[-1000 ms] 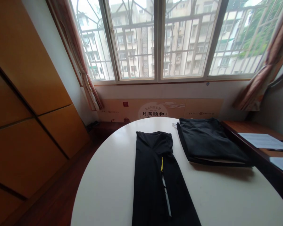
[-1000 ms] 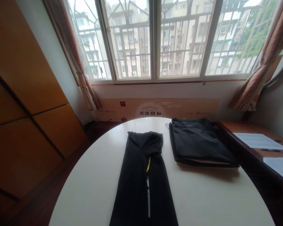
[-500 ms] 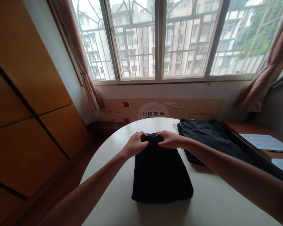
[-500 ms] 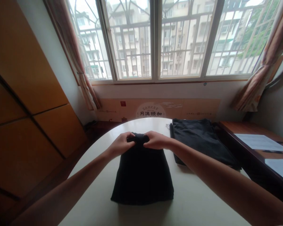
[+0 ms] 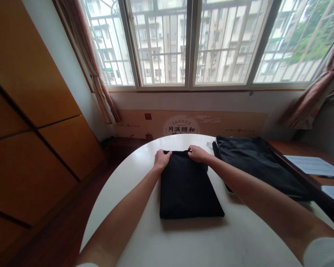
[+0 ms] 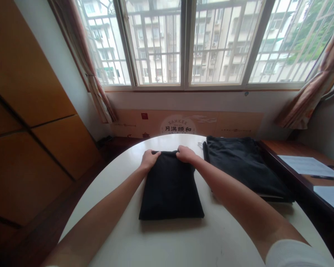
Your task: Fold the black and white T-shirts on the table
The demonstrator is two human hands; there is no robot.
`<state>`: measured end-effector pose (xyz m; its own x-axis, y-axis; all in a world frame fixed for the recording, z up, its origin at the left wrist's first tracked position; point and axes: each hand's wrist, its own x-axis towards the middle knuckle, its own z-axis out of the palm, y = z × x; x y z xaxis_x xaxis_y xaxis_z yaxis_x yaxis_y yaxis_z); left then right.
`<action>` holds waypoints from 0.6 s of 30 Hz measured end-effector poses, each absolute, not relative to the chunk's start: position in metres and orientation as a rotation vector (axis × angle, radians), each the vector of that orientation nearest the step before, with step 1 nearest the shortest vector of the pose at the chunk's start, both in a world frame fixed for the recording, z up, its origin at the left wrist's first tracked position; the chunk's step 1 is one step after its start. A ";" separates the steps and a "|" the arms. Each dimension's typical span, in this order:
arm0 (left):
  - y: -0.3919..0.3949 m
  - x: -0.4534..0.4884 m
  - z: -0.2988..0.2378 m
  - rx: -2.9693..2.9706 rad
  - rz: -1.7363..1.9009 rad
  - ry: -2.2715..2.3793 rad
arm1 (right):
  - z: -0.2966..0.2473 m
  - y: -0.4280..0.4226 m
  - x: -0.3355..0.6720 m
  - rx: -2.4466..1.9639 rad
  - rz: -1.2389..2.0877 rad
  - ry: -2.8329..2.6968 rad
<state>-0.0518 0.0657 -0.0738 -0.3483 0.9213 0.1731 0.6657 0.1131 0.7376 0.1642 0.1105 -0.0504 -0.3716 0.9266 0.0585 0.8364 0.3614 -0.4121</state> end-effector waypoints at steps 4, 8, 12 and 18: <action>0.070 -0.055 -0.079 1.600 1.082 2.068 | -0.058 0.117 0.181 -1.433 0.560 -2.355; 0.071 -0.053 -0.080 1.617 1.108 2.060 | -0.060 0.124 0.193 -1.527 0.525 -2.274; 0.068 -0.051 -0.083 1.582 1.242 2.029 | -0.062 0.127 0.196 -1.634 0.403 -2.205; 0.061 -0.049 -0.085 1.603 1.296 2.016 | -0.056 0.102 0.187 -1.692 0.238 -2.145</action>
